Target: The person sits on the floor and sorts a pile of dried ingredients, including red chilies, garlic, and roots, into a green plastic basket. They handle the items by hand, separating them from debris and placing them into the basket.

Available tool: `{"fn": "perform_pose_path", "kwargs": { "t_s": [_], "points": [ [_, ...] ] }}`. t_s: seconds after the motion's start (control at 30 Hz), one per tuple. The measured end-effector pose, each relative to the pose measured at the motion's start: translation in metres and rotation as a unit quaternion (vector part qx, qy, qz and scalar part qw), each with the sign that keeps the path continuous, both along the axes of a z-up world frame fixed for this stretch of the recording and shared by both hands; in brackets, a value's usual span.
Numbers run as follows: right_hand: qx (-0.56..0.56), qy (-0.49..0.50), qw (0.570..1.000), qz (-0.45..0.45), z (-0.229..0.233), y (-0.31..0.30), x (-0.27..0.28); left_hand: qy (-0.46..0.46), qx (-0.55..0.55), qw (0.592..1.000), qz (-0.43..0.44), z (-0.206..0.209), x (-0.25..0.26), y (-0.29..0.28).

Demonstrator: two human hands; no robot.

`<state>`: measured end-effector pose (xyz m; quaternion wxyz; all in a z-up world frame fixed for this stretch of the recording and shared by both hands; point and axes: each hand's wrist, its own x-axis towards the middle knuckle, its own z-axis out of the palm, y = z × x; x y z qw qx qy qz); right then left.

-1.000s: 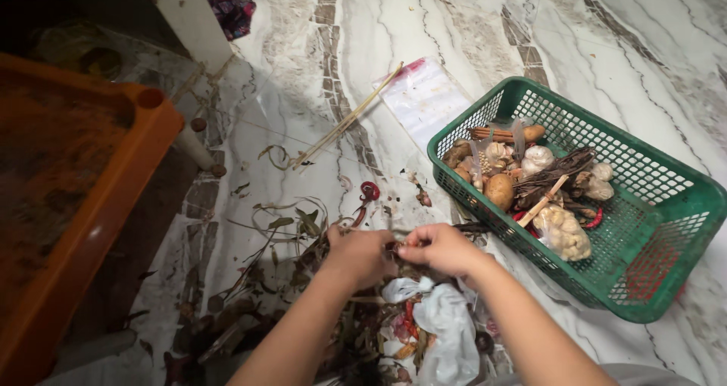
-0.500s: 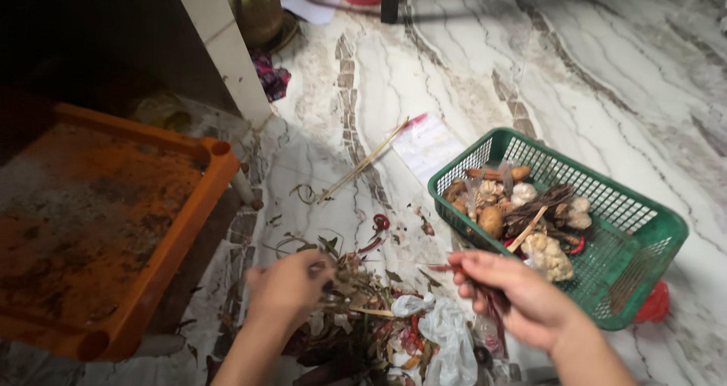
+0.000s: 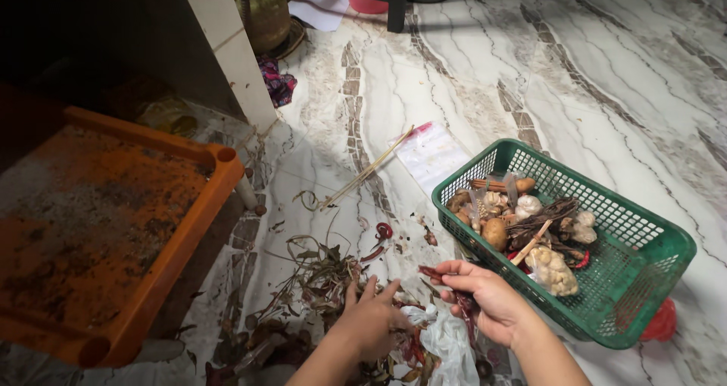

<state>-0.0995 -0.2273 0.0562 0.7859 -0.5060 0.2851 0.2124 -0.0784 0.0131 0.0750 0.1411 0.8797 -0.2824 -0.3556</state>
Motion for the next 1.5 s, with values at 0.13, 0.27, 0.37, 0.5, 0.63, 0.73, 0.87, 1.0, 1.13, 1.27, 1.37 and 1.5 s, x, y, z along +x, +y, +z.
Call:
{"fn": "perform_pose_path", "kwargs": {
  "t_s": [0.13,0.27,0.37,0.5,0.63,0.73,0.87,1.0,1.13,1.27,1.37,1.5],
  "points": [
    [0.002,-0.007,1.000,0.008,0.003,-0.001,0.005,0.028,0.055,0.998,-0.007,0.011,0.008,0.002],
    [-0.045,-0.011,0.998,0.036,-0.001,-0.001,0.001,-0.012,-0.063,0.988,0.140,0.005,0.022,0.009],
    [-0.170,0.006,0.971,0.166,-0.021,-0.002,0.000,-0.077,-0.130,0.963,0.222,-0.006,0.029,0.011],
    [-0.318,-0.043,0.855,0.409,-0.065,-0.001,-0.004,-0.128,-0.087,0.971,0.182,-0.018,0.026,0.010],
    [-0.380,-0.029,0.876,0.296,-0.100,-0.009,0.003,-0.090,-0.058,0.988,0.112,-0.027,0.019,0.008],
    [-0.424,0.056,0.850,0.308,-0.107,-0.015,0.003,-0.061,-0.042,0.993,0.090,-0.028,0.017,0.013],
    [-0.203,-0.147,0.791,0.558,-0.099,-0.013,-0.015,-0.031,0.013,0.998,0.060,-0.021,0.017,0.014],
    [-0.166,0.050,0.813,0.556,-0.079,-0.024,-0.018,0.006,0.077,0.996,0.045,-0.012,0.019,0.014],
    [-0.308,0.107,0.841,0.431,-0.070,-0.037,-0.008,0.011,0.104,0.991,0.079,-0.012,0.019,0.015],
    [-0.306,0.004,0.842,0.445,-0.060,-0.026,-0.003,0.008,0.127,0.988,0.089,-0.018,0.020,0.018],
    [-0.166,-0.073,0.956,0.232,-0.037,-0.014,0.006,-0.007,0.123,0.988,0.093,-0.021,0.018,0.019],
    [-0.223,-0.009,0.971,0.088,-0.019,-0.010,0.011,-0.021,0.123,0.988,0.096,-0.024,0.018,0.021]
  ]
}}
